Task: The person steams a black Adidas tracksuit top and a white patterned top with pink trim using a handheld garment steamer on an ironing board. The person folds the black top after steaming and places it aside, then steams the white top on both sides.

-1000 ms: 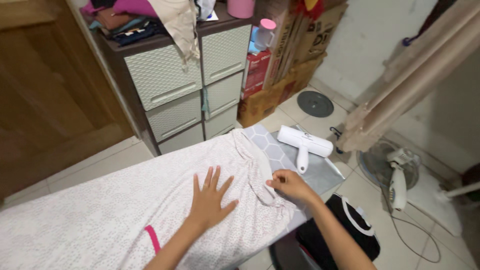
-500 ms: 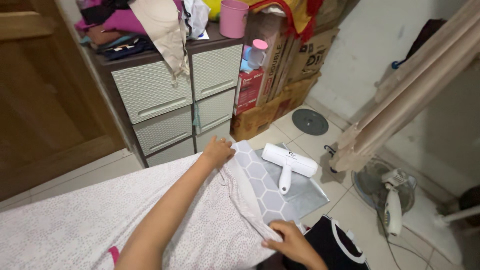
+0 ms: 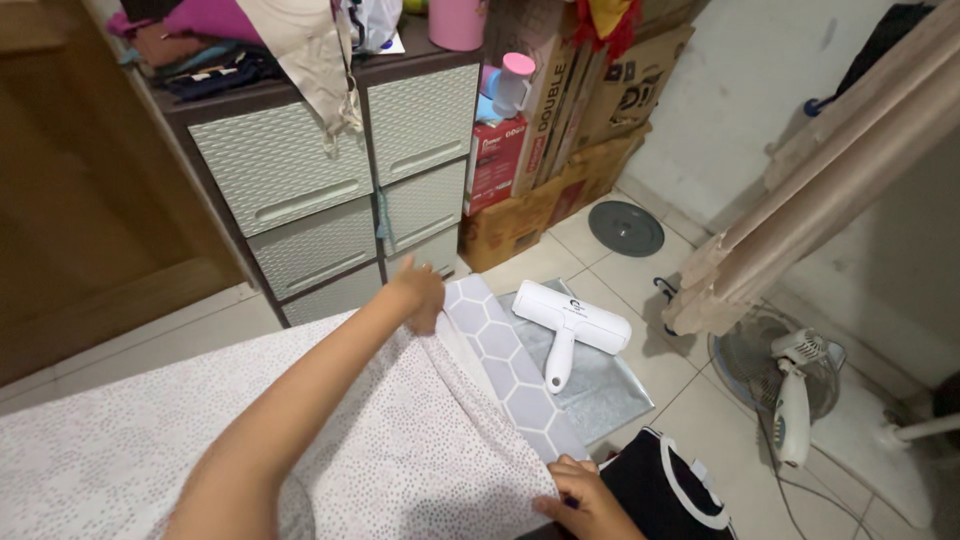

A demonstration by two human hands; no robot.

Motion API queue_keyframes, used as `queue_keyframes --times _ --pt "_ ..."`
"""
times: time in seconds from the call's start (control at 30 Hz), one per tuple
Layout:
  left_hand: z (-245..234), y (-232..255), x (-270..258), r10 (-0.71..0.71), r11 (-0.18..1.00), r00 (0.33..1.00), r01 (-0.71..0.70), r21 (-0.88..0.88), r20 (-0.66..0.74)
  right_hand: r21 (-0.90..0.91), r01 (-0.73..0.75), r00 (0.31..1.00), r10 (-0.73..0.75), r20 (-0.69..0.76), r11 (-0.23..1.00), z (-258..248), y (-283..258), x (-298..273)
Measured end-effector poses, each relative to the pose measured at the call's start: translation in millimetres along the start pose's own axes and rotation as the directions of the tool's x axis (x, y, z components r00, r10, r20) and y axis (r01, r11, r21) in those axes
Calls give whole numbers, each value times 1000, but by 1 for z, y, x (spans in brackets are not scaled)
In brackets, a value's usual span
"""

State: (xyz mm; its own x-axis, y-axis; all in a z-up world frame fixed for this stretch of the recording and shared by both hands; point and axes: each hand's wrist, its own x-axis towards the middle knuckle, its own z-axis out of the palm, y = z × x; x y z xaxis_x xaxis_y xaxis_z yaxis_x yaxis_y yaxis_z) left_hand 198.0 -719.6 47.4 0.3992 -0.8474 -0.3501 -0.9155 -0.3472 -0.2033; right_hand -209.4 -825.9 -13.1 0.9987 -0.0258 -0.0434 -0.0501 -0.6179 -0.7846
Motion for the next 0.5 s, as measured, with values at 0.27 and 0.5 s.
queue_keyframes --times 0.27,0.5 --pt "-2 -37 17 283 691 943 -71 -720 178 20 -14 999 14 34 1000 -14 -47 1" --pt "-16 -39 53 40 673 991 70 -736 130 -83 -64 998 66 23 995 -13 -47 8"
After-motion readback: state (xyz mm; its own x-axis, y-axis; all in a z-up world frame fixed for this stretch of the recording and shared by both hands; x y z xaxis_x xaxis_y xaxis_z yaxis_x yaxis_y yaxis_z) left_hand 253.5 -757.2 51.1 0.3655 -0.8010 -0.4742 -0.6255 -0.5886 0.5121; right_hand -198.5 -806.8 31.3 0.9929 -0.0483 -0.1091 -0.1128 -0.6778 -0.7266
